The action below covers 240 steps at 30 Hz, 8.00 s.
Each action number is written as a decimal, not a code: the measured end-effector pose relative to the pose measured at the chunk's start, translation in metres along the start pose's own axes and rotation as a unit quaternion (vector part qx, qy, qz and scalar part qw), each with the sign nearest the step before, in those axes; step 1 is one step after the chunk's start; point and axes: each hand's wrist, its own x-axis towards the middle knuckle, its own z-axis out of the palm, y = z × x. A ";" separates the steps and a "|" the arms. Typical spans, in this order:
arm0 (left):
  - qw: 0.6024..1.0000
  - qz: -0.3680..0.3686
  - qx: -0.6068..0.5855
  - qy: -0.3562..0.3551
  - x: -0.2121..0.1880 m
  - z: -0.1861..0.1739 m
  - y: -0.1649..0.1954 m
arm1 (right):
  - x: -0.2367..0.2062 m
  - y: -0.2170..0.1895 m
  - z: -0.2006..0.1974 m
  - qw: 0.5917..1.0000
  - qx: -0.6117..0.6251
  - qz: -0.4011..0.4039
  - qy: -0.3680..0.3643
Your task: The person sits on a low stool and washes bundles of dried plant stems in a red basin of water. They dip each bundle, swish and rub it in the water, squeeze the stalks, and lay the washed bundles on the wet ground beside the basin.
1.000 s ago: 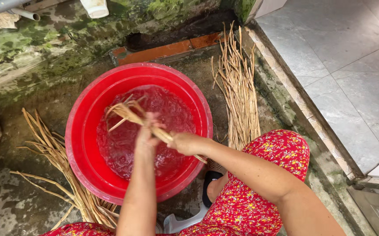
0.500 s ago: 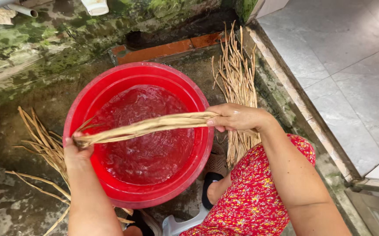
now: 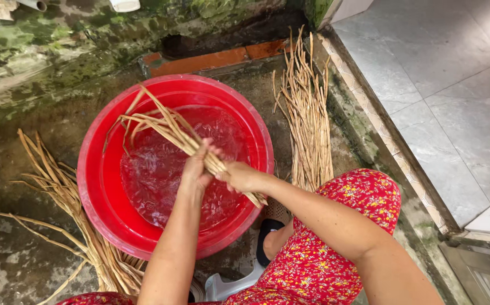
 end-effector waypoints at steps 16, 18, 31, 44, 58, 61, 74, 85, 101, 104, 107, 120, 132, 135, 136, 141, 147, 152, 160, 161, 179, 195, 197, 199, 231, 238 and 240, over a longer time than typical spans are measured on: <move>0.954 0.177 -0.168 0.173 -0.045 -0.076 0.118 | -0.052 -0.027 -0.063 1.000 0.013 0.020 -0.016; 0.981 0.132 -0.091 0.106 -0.048 -0.032 0.093 | -0.038 -0.025 -0.062 0.994 0.093 0.021 0.045; 0.987 0.150 -0.052 0.011 -0.008 -0.035 0.058 | 0.025 0.049 0.016 0.981 0.150 -0.110 0.060; 0.975 0.197 0.012 -0.104 -0.017 -0.003 0.034 | 0.008 0.024 0.003 0.985 0.099 -0.014 0.140; 0.966 0.250 0.012 -0.071 -0.027 -0.009 0.038 | 0.003 0.023 -0.018 0.978 -0.190 0.043 0.073; 0.966 0.252 -0.007 -0.065 -0.031 -0.009 0.044 | 0.005 0.024 -0.013 0.943 -0.239 -0.068 0.223; 0.978 0.074 -0.191 0.029 0.010 -0.084 0.075 | -0.012 0.001 0.027 0.994 -0.084 -0.065 0.001; 0.909 0.399 0.122 0.004 -0.021 -0.210 0.146 | -0.081 0.017 -0.048 0.990 -0.092 -0.077 -0.075; 0.989 0.046 -0.077 0.117 -0.033 0.006 0.017 | -0.014 0.025 0.012 0.997 0.068 0.000 -0.038; 0.955 0.079 -0.185 0.219 -0.022 -0.052 0.062 | -0.041 0.011 0.017 0.996 0.021 -0.010 -0.091; 0.928 0.157 -0.240 0.237 -0.006 -0.133 0.100 | -0.070 -0.002 0.003 0.987 -0.052 -0.049 -0.141; 0.983 0.121 -0.131 -0.034 -0.040 -0.041 0.043 | -0.037 0.016 -0.029 0.983 0.159 0.077 -0.057; 0.942 0.098 -0.222 0.231 -0.033 -0.053 0.084 | -0.072 -0.018 0.002 0.993 -0.035 0.010 -0.116; 0.900 0.198 -0.297 0.251 -0.054 -0.103 0.126 | -0.109 -0.028 -0.024 0.980 -0.086 0.082 -0.157; 0.892 0.215 -0.310 0.249 -0.065 -0.118 0.137 | -0.119 -0.027 -0.038 0.969 -0.103 0.154 -0.161; 0.895 0.241 -0.301 0.223 -0.070 -0.111 0.133 | -0.109 -0.008 -0.084 0.994 -0.015 0.032 -0.104; 0.906 0.352 -0.234 0.008 -0.069 -0.063 0.148 | -0.085 0.006 -0.086 0.964 -0.252 0.081 0.034; 0.897 0.426 -0.019 -0.114 -0.070 -0.082 0.200 | -0.079 0.015 -0.078 0.993 -0.081 0.059 0.054; 0.965 -0.003 0.231 0.121 -0.019 -0.051 0.045 | 0.002 0.050 0.003 0.979 0.161 0.126 -0.014; 0.982 -0.026 0.185 0.014 -0.015 -0.048 0.008 | 0.012 0.059 0.014 0.976 0.179 0.123 -0.016; 0.957 0.018 0.096 0.271 0.000 -0.158 -0.003 | 0.150 0.120 0.006 0.992 -0.103 0.047 0.051; 0.921 -0.089 0.058 0.374 0.036 -0.222 -0.084 | 0.176 0.120 0.110 0.961 -0.111 0.095 -0.233; 0.923 -0.002 0.096 0.373 0.038 -0.225 -0.089 | 0.180 0.126 0.072 0.980 -0.083 0.138 -0.114; 0.922 0.023 0.127 0.366 0.040 -0.225 -0.094 | 0.177 0.129 0.054 0.982 -0.062 0.176 0.012; 0.951 0.104 -0.160 0.245 0.037 -0.173 0.035 | -0.181 0.044 -0.257 0.984 -0.132 0.117 0.020; 0.988 0.071 0.025 0.136 0.018 -0.115 0.058 | -0.234 0.150 -0.374 0.909 0.069 -0.097 0.401; 0.988 0.084 0.034 0.125 0.015 -0.114 0.065 | -0.248 0.176 -0.387 0.871 0.113 -0.158 0.452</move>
